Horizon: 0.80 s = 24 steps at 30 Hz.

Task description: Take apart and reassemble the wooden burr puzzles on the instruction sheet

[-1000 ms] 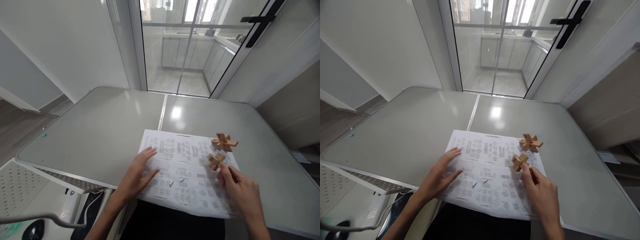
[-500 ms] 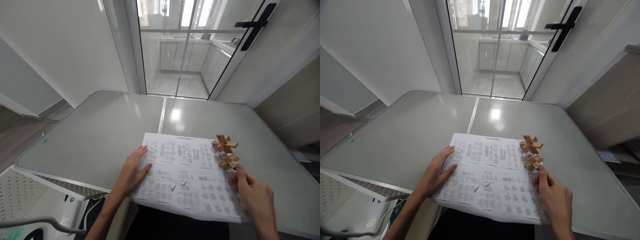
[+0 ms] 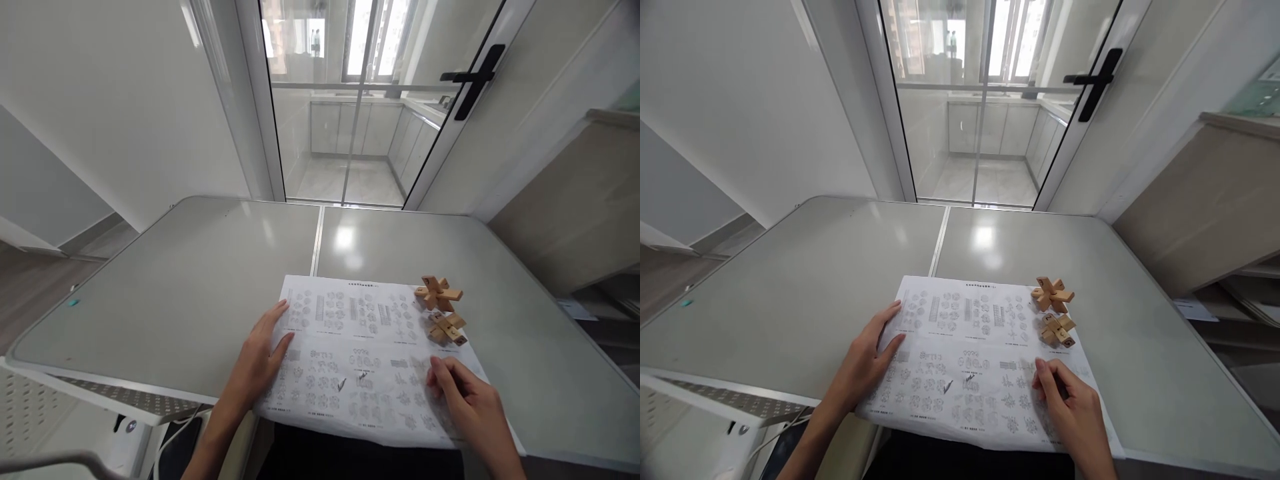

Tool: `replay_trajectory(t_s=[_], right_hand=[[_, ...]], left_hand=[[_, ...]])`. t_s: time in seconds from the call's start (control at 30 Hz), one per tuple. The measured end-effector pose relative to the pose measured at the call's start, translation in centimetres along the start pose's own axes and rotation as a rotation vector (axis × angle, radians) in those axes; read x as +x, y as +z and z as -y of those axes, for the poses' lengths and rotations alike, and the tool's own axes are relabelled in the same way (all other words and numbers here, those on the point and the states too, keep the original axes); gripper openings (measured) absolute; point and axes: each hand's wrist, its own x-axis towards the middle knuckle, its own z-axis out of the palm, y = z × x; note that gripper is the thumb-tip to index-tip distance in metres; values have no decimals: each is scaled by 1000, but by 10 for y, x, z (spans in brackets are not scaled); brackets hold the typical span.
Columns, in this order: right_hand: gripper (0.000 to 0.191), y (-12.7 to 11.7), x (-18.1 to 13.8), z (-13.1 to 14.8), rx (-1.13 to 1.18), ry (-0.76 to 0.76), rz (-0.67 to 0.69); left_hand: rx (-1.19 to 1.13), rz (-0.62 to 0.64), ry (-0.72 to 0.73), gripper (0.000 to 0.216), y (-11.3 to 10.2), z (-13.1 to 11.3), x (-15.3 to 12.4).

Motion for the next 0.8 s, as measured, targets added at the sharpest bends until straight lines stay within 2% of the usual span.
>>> replay_trajectory(t_s=[0.17,0.3,0.47,0.63,0.8], right_hand=[[53,-1,1,1,2,-26,-15],[54,1,0,7,12,-30,-26],[55,4,0,8,28,-36,-77],[56,3,4,-2,20,-49,-30],[55,3,4,2,16,-65,-46]], left_hand=[[-21,-30,1,48,4,2,4],[79,-129,17,47,9,8,7],[188,-239,-64,49,16,14,10],[193,-221,-62,49,18,14,12],[142,-159,-62,50,12,9,12]])
